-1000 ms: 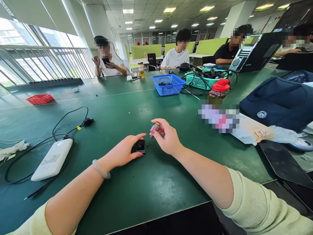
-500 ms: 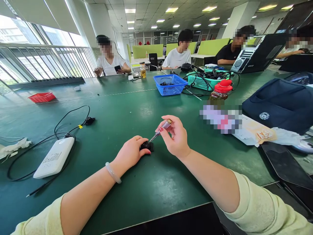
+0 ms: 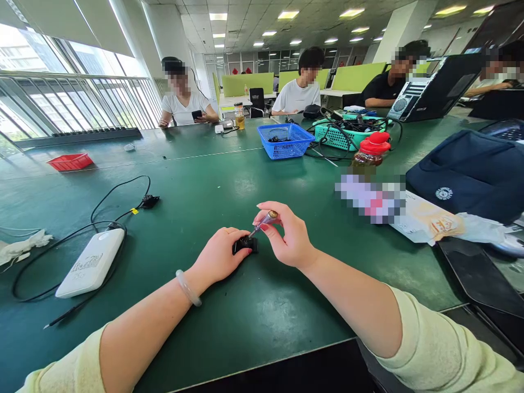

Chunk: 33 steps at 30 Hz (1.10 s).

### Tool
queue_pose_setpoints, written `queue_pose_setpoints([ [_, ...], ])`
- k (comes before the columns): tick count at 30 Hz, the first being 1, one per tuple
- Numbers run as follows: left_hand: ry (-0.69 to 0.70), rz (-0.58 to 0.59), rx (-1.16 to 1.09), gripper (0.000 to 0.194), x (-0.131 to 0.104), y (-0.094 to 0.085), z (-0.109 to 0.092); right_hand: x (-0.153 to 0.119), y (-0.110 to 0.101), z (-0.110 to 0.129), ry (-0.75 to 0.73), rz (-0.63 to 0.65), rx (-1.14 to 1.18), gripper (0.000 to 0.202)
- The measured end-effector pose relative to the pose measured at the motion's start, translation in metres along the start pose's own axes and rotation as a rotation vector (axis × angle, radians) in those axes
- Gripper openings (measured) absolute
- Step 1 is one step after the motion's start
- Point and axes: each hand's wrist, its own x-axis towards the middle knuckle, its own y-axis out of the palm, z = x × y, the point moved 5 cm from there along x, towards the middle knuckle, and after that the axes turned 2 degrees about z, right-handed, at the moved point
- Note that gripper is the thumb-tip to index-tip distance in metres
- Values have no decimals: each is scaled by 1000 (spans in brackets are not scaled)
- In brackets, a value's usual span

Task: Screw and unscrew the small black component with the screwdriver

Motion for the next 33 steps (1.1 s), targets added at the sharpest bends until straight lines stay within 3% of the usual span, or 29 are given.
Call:
queue_pose_setpoints([
  [13, 36, 7, 17, 25, 0, 2, 3, 1, 5, 1, -12, 30, -69, 32],
  [20, -24, -15, 43, 35, 0, 0, 6, -2, -2, -6, 65, -75, -33, 37],
  [33, -104, 13, 46, 43, -1, 0, 7, 3, -1, -10, 122, -19, -16, 34],
])
